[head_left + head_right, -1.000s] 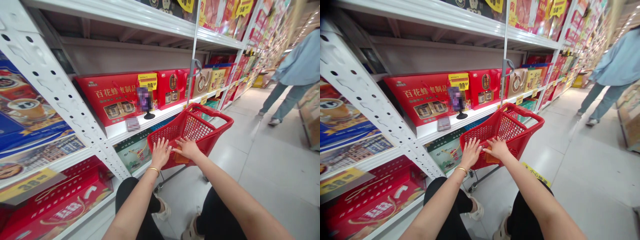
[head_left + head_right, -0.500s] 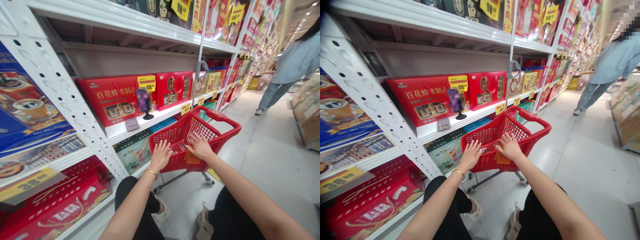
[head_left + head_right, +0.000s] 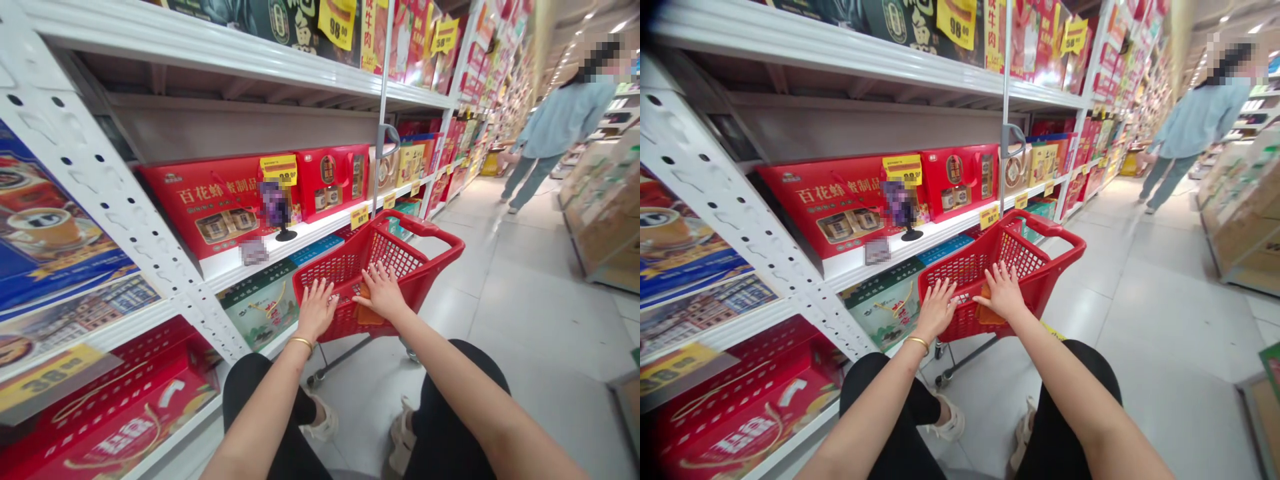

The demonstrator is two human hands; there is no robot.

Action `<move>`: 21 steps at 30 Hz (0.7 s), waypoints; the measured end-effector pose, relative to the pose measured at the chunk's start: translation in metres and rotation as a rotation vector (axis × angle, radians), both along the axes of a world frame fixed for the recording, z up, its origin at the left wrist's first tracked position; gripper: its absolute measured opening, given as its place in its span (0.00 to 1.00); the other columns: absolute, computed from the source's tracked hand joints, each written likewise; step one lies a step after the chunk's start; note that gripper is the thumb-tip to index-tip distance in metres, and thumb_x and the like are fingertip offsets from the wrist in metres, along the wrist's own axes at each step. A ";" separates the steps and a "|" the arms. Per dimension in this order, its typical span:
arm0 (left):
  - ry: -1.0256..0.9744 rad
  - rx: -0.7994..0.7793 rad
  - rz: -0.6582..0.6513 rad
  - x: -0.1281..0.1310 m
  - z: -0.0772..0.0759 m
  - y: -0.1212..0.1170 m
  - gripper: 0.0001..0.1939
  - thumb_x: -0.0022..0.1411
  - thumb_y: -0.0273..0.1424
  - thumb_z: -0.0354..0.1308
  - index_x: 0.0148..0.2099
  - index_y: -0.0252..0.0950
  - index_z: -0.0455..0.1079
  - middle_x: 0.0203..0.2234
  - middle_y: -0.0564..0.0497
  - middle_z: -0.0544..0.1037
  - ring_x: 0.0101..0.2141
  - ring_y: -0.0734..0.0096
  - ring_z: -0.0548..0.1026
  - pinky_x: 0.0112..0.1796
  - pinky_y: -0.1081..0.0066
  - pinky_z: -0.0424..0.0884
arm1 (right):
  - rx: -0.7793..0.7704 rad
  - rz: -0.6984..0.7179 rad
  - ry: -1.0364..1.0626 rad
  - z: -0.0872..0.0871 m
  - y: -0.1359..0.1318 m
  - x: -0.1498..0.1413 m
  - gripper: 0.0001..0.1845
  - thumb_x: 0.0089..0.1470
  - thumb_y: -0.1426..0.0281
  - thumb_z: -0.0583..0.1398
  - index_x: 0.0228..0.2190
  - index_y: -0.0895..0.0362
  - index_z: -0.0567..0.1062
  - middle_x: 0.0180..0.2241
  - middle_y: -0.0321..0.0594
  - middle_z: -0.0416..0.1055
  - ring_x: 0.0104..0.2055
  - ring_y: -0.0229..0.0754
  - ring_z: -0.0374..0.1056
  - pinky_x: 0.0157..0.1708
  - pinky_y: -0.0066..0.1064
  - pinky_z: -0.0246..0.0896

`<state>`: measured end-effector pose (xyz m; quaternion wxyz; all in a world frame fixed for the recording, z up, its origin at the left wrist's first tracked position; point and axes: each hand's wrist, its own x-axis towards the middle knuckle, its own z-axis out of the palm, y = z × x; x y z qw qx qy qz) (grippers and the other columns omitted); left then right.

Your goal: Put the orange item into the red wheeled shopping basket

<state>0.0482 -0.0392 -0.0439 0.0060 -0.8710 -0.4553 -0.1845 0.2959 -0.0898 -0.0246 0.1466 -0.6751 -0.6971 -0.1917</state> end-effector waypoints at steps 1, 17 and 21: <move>0.003 -0.001 -0.002 0.001 0.000 0.001 0.33 0.81 0.49 0.36 0.78 0.44 0.58 0.77 0.49 0.55 0.77 0.54 0.50 0.74 0.45 0.48 | -0.022 -0.018 0.011 0.001 0.001 -0.001 0.49 0.68 0.37 0.47 0.69 0.63 0.69 0.72 0.60 0.60 0.78 0.67 0.47 0.74 0.61 0.33; 0.028 -0.056 0.059 -0.023 -0.004 0.044 0.31 0.81 0.47 0.37 0.77 0.44 0.60 0.77 0.48 0.56 0.77 0.53 0.50 0.73 0.46 0.50 | -0.152 0.016 0.002 0.014 0.026 -0.031 0.44 0.69 0.37 0.46 0.55 0.58 0.82 0.58 0.57 0.78 0.68 0.63 0.64 0.73 0.57 0.34; 0.018 -0.076 0.057 -0.019 -0.006 0.051 0.31 0.81 0.47 0.38 0.77 0.44 0.61 0.77 0.48 0.57 0.76 0.52 0.52 0.73 0.47 0.53 | -0.156 -0.007 -0.010 0.015 0.031 -0.022 0.44 0.68 0.37 0.46 0.52 0.59 0.83 0.52 0.57 0.81 0.60 0.61 0.71 0.70 0.53 0.45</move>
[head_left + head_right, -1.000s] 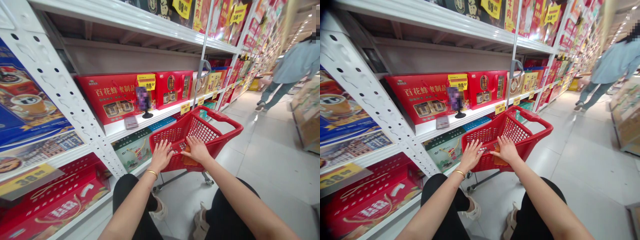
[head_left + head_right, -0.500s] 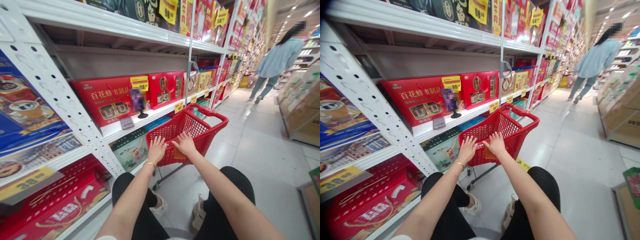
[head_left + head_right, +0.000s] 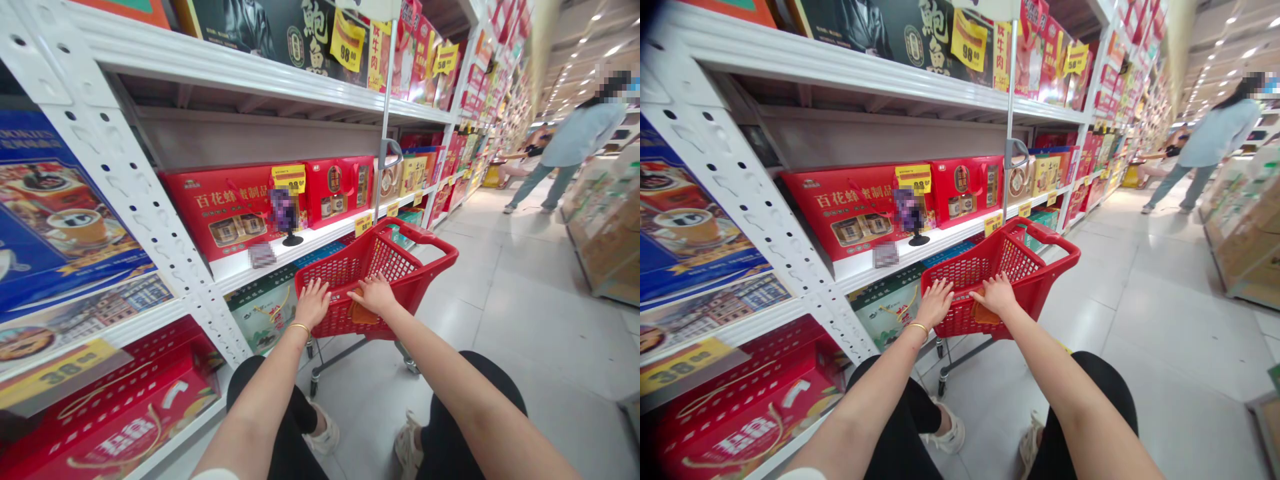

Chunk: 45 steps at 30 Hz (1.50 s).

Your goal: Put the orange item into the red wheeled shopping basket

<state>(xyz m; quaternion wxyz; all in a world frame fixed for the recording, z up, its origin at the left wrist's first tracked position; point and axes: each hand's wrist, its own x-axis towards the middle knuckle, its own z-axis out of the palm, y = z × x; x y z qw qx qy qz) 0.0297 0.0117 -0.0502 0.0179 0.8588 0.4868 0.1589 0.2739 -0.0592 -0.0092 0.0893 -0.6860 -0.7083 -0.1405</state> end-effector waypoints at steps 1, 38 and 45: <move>-0.002 -0.005 0.000 0.001 -0.001 0.001 0.31 0.81 0.47 0.38 0.77 0.45 0.60 0.77 0.48 0.57 0.76 0.53 0.53 0.72 0.48 0.54 | -0.005 0.003 0.000 -0.001 0.001 -0.001 0.44 0.68 0.36 0.46 0.51 0.59 0.84 0.49 0.57 0.82 0.57 0.59 0.73 0.68 0.51 0.48; 0.000 -0.052 0.029 -0.004 0.001 -0.008 0.32 0.80 0.51 0.37 0.78 0.48 0.59 0.78 0.51 0.55 0.77 0.53 0.50 0.73 0.44 0.50 | 0.180 -0.071 0.038 -0.030 0.004 -0.038 0.46 0.70 0.42 0.44 0.66 0.66 0.72 0.70 0.63 0.64 0.77 0.66 0.49 0.75 0.63 0.21; 0.006 -0.019 0.043 -0.006 0.000 -0.009 0.32 0.80 0.49 0.37 0.78 0.47 0.59 0.77 0.50 0.56 0.77 0.53 0.51 0.73 0.44 0.51 | 0.191 -0.031 -0.005 -0.016 0.000 0.001 0.41 0.71 0.44 0.47 0.62 0.61 0.77 0.73 0.58 0.59 0.79 0.65 0.42 0.74 0.69 0.15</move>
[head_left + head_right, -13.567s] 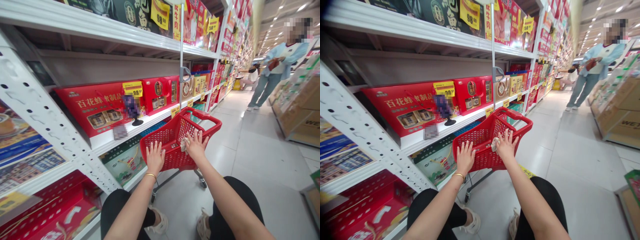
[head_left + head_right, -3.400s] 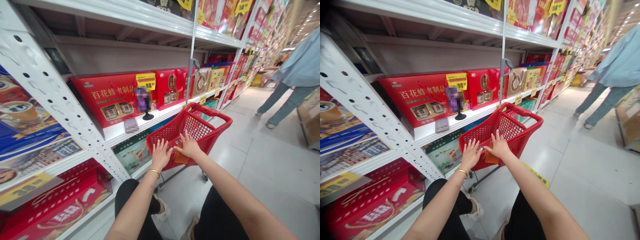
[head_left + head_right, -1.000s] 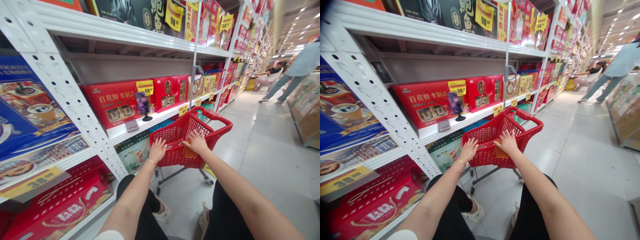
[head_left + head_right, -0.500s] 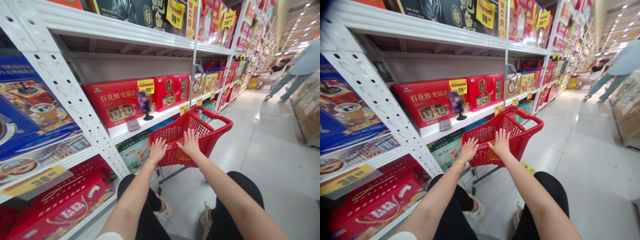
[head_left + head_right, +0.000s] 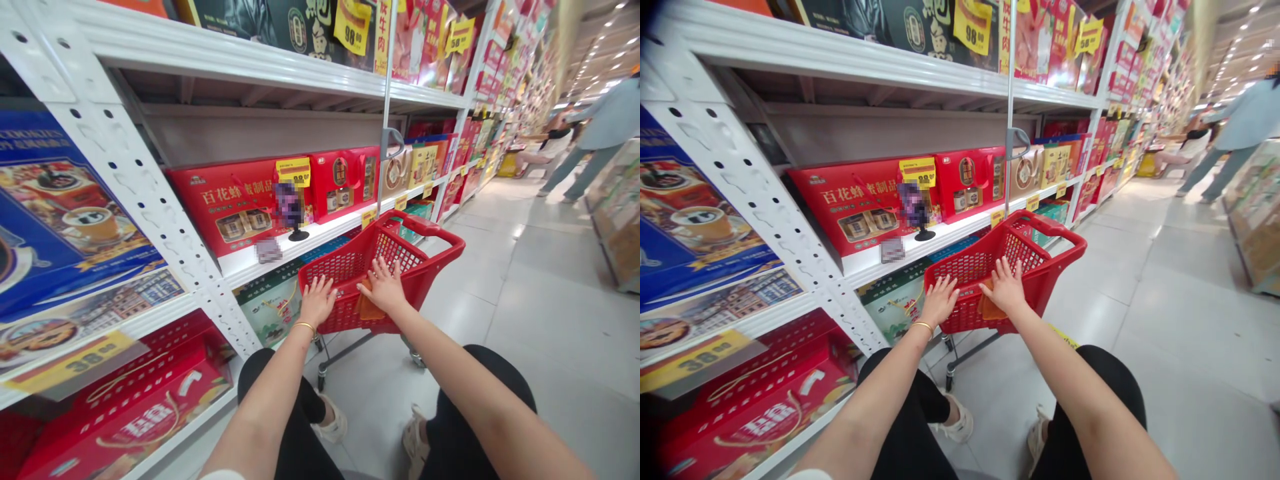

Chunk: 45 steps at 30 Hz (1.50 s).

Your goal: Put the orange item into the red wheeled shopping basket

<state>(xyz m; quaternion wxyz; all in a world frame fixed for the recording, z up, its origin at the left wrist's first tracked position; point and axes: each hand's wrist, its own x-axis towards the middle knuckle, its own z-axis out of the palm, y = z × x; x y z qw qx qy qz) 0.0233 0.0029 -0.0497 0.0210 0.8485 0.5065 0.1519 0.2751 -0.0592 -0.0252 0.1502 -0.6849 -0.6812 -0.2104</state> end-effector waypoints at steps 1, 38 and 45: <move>-0.004 0.007 0.001 0.001 0.000 0.000 0.31 0.80 0.49 0.37 0.78 0.48 0.58 0.77 0.50 0.56 0.77 0.53 0.51 0.73 0.44 0.51 | 0.024 -0.056 0.002 0.002 -0.002 0.010 0.41 0.70 0.44 0.48 0.63 0.63 0.76 0.74 0.59 0.57 0.79 0.66 0.41 0.73 0.70 0.15; -0.021 -0.062 0.094 0.023 -0.003 0.006 0.35 0.80 0.51 0.33 0.78 0.45 0.59 0.77 0.47 0.55 0.76 0.47 0.51 0.72 0.39 0.51 | -0.085 0.169 0.050 -0.006 0.046 0.017 0.32 0.70 0.42 0.51 0.56 0.45 0.83 0.69 0.43 0.68 0.78 0.64 0.45 0.72 0.74 0.16; -0.044 -0.051 0.090 0.022 -0.008 0.008 0.36 0.79 0.54 0.33 0.78 0.47 0.58 0.77 0.48 0.56 0.76 0.47 0.51 0.72 0.40 0.51 | -0.094 0.180 0.039 -0.005 0.043 0.015 0.34 0.70 0.40 0.50 0.58 0.45 0.81 0.70 0.44 0.67 0.78 0.63 0.45 0.73 0.72 0.17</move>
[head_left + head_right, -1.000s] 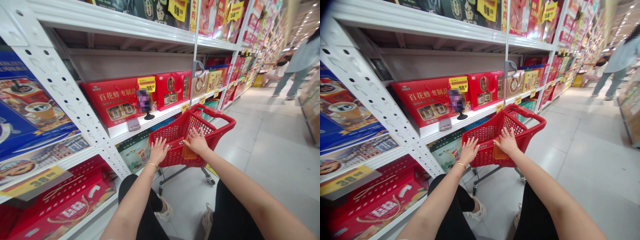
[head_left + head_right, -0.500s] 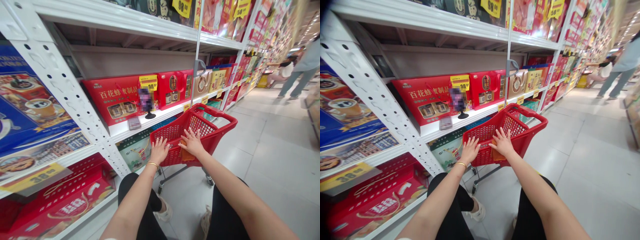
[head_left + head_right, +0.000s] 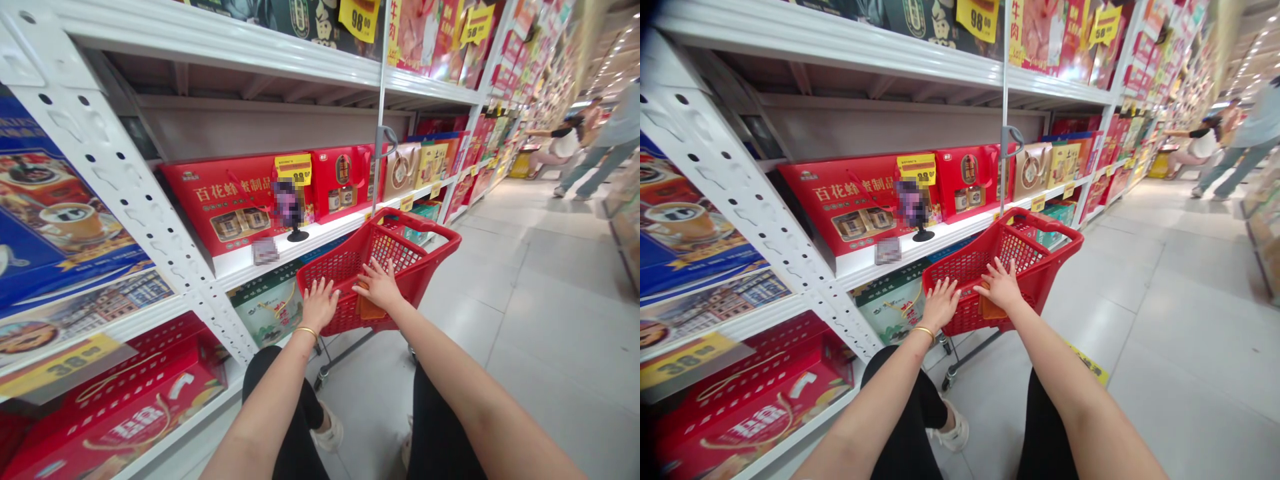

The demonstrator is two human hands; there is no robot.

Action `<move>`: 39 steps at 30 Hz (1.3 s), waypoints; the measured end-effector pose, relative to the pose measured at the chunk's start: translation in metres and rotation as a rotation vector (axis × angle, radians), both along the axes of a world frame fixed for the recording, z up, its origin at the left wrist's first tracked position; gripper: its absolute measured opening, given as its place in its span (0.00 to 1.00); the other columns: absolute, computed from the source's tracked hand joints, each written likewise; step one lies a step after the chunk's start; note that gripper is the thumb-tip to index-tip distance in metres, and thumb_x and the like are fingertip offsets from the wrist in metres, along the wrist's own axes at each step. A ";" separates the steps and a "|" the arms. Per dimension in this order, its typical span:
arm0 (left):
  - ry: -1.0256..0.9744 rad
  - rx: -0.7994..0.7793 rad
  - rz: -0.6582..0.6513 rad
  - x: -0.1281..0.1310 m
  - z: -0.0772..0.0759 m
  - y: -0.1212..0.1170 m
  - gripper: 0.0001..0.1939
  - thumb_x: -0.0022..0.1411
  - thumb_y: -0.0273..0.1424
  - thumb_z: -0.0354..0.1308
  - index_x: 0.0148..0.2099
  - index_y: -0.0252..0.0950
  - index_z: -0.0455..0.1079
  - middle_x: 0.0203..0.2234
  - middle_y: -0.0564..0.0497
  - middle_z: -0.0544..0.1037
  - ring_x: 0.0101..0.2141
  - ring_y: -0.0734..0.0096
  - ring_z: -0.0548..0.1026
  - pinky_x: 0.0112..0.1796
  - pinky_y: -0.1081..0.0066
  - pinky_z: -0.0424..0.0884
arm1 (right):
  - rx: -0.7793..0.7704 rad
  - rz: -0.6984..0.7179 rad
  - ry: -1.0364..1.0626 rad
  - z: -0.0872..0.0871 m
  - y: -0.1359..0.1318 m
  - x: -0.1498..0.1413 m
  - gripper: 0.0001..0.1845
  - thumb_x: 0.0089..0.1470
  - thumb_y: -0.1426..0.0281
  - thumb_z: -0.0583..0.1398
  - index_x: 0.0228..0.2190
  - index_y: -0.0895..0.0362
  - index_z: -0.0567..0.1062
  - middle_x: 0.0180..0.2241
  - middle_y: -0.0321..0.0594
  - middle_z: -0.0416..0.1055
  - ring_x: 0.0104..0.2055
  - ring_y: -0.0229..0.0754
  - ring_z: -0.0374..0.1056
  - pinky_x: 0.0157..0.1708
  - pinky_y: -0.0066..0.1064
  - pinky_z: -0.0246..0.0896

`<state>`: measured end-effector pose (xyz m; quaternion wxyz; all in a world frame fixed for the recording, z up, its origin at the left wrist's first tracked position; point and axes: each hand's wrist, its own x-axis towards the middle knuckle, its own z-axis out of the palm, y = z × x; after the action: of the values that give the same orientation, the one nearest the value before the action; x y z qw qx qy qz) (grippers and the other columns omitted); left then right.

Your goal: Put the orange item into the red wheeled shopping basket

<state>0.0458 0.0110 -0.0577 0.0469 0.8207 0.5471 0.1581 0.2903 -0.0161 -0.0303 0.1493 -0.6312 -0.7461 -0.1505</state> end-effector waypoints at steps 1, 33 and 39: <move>0.001 -0.001 -0.009 -0.001 0.001 -0.001 0.36 0.79 0.54 0.32 0.78 0.47 0.58 0.77 0.48 0.56 0.77 0.48 0.50 0.72 0.39 0.50 | 0.010 0.006 -0.014 0.000 -0.001 0.001 0.35 0.69 0.40 0.50 0.59 0.46 0.80 0.71 0.44 0.65 0.78 0.63 0.44 0.73 0.72 0.18; 0.020 0.068 -0.213 -0.016 0.002 0.013 0.43 0.77 0.58 0.37 0.82 0.38 0.42 0.79 0.43 0.44 0.78 0.51 0.40 0.74 0.43 0.43 | 0.169 0.013 0.036 -0.023 -0.007 -0.037 0.37 0.69 0.43 0.55 0.68 0.51 0.71 0.76 0.52 0.52 0.79 0.61 0.41 0.75 0.67 0.25; 0.050 0.041 -0.216 -0.016 0.003 0.015 0.45 0.77 0.59 0.37 0.82 0.37 0.43 0.79 0.41 0.47 0.78 0.50 0.42 0.74 0.44 0.44 | 0.304 -0.365 0.143 -0.008 0.008 0.015 0.32 0.72 0.56 0.52 0.65 0.62 0.73 0.78 0.58 0.44 0.80 0.68 0.35 0.72 0.73 0.28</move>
<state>0.0297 0.0259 -0.0548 0.0330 0.8793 0.4532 0.1429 0.3054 -0.0076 -0.0384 0.2652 -0.7347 -0.5763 -0.2405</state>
